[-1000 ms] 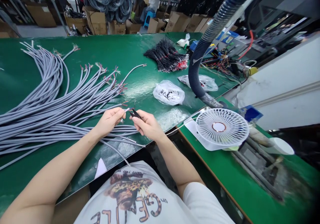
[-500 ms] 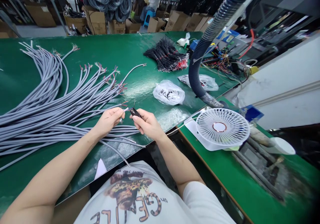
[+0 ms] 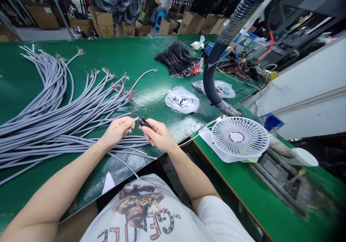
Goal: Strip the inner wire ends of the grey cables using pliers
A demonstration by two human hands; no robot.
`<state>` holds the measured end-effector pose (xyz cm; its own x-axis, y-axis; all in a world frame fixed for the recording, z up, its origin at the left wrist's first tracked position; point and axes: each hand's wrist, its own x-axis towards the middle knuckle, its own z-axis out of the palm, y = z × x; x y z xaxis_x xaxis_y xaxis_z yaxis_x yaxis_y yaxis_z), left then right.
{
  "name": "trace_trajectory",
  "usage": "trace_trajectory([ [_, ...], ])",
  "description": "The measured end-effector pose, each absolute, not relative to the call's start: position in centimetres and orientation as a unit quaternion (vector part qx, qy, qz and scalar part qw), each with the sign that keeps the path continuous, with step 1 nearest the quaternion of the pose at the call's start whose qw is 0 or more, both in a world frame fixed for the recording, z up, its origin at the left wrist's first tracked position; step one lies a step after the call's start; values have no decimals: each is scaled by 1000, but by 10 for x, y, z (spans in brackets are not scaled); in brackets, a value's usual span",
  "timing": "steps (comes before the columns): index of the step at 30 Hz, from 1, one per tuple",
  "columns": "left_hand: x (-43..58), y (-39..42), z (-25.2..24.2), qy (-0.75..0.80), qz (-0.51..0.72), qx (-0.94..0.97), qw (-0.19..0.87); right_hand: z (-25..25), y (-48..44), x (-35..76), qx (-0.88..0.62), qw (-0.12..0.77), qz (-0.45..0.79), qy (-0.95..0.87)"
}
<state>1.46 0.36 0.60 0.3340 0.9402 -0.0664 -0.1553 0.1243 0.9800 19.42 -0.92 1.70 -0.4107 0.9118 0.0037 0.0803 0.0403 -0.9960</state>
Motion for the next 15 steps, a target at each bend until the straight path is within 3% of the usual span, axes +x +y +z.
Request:
trace_trajectory([
  [12, 11, 7, 3, 381, 428, 490, 657, 8, -7, 179, -384, 431, 595, -559],
  [15, 14, 6, 3, 380, 415, 499, 660, 13, 1, 182, -391, 505, 566, -521],
])
